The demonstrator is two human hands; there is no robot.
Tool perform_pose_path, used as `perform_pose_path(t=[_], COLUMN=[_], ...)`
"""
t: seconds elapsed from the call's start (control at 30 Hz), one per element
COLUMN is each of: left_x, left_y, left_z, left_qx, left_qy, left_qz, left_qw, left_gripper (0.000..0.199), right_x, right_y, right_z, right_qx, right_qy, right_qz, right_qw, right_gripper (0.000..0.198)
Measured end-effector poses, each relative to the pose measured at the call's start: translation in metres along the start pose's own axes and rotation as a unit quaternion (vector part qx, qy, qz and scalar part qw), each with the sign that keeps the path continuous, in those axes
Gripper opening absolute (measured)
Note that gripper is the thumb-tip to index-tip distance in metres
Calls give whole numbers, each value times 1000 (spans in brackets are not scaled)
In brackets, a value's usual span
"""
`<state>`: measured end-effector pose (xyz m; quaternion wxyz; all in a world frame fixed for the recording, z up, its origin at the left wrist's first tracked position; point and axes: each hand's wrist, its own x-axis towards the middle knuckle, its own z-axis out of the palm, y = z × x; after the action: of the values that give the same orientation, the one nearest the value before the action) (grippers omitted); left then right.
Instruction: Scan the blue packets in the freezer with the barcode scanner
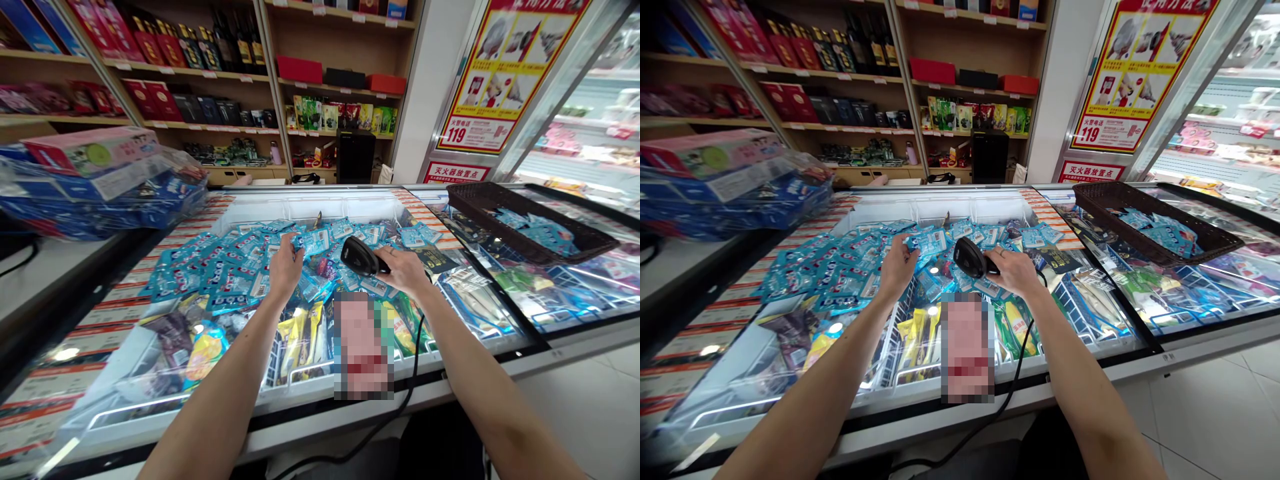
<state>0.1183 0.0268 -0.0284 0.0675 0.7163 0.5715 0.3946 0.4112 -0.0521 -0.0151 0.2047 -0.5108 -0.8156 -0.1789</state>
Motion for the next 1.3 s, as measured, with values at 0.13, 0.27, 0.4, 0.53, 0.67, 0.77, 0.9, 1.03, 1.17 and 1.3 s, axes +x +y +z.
perform_pose_path(t=[0.13,0.27,0.4,0.53,0.67,0.77,0.9,1.03,1.17,1.3], left_x=[0,0,0,0,2,4,4,-4,-9,-8], left_y=[2,2,0,1,1,-1,0,11,18,15], left_z=[-2,-2,0,0,-5,-9,-14,-19,-17,-6], left_qx=[8,10,-2,-14,-12,16,70,169,207,206], left_qy=[-9,-3,2,16,57,75,75,111,39,-77], left_qz=[-4,-7,0,3,-12,-38,-50,-24,114,199], left_qw=[1000,1000,1000,1000,998,996,993,979,971,955], left_gripper=[44,44,43,42,46,49,54,62,45,32], right_x=[0,0,0,-1,-1,-1,0,-1,-1,-1], right_y=[0,0,0,2,5,6,5,5,5,5], right_z=[0,1,1,1,-1,-4,-5,-5,-6,-7], right_qx=[6,3,-4,-16,-28,-26,-31,-25,-21,-24], right_qy=[1,7,14,23,33,24,11,14,24,22], right_qz=[-4,-7,-9,3,36,50,54,54,49,54], right_qw=[1000,1000,1000,1000,998,998,998,998,998,998], right_gripper=[36,36,35,35,36,36,37,38,36,36])
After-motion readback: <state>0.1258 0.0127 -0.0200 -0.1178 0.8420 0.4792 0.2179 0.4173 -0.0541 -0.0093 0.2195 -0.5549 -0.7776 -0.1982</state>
